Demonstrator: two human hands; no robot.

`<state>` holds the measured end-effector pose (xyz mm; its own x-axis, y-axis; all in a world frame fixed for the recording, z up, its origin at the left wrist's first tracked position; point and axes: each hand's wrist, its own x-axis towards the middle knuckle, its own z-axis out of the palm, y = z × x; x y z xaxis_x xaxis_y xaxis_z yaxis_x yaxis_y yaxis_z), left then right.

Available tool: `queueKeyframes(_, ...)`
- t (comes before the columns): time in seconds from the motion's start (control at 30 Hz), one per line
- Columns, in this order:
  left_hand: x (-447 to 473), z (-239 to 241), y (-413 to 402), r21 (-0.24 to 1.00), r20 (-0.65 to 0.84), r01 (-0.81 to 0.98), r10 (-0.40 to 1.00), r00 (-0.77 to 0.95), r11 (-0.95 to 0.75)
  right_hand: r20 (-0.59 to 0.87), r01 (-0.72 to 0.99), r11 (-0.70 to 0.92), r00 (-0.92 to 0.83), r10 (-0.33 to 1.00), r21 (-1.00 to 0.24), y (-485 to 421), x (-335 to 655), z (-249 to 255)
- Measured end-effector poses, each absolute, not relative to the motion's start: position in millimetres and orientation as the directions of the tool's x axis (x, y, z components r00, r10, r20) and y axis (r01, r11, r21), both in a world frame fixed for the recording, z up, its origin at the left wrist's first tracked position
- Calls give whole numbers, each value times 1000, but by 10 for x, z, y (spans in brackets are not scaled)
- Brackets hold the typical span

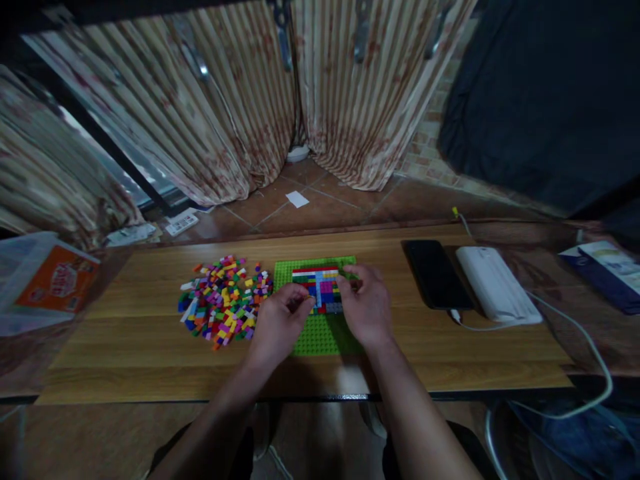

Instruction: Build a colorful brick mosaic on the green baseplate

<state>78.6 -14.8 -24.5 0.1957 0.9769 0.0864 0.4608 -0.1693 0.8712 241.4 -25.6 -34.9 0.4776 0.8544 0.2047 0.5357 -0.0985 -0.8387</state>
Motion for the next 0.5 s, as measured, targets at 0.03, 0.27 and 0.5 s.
queueKeyframes(0.03,810,-261,-144,863,83,479,980,181,-161,199,530,-99,476,856,-842,-258,2412,-353)
queueKeyframes(0.27,876,-291,-109,829,61,546,990,129,-123,201,527,-90,471,859,-845,-265,2402,-326)
queueKeyframes(0.5,815,-306,-148,896,25,430,979,201,-111,217,541,-76,457,863,-838,-273,2384,-301)
